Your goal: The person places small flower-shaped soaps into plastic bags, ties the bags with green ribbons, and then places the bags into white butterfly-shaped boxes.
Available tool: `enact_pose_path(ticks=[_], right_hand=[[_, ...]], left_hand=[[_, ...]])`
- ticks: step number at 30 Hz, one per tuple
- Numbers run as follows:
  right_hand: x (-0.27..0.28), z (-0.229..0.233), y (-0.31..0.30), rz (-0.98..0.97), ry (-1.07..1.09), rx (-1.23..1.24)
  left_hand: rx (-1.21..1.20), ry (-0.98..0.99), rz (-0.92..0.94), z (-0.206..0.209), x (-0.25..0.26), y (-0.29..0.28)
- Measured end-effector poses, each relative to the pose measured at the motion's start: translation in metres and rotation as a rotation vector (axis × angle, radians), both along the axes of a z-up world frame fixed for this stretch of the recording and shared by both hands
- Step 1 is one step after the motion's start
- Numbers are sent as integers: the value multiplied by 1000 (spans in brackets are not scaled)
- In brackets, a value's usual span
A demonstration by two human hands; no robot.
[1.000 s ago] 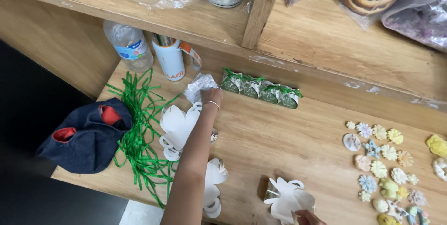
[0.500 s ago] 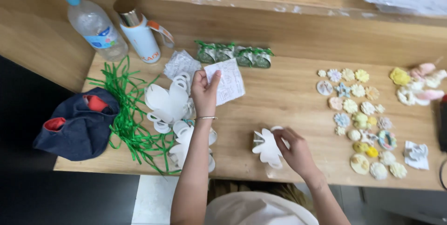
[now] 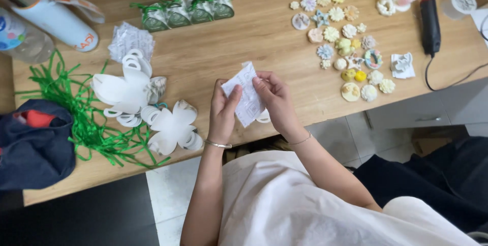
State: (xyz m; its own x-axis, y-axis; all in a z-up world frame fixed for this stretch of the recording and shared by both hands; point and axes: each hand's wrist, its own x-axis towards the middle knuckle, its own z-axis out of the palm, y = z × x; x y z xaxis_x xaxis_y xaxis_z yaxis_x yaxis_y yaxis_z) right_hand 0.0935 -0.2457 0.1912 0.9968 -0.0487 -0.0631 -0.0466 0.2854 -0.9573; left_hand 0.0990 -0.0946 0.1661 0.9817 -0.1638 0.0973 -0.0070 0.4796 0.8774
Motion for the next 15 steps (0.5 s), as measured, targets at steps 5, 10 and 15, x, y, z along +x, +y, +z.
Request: enact_pose_path(ticks=[5, 10, 15], right_hand=[[-6, -37, -27, -156, 145, -106], [1, -5, -46, -230, 181, 9], [-16, 10, -42, -295, -287, -804]], left_hand=[[35, 41, -52, -7, -11, -7], [35, 48, 5, -28, -9, 4], [909, -258, 442, 47, -11, -3]])
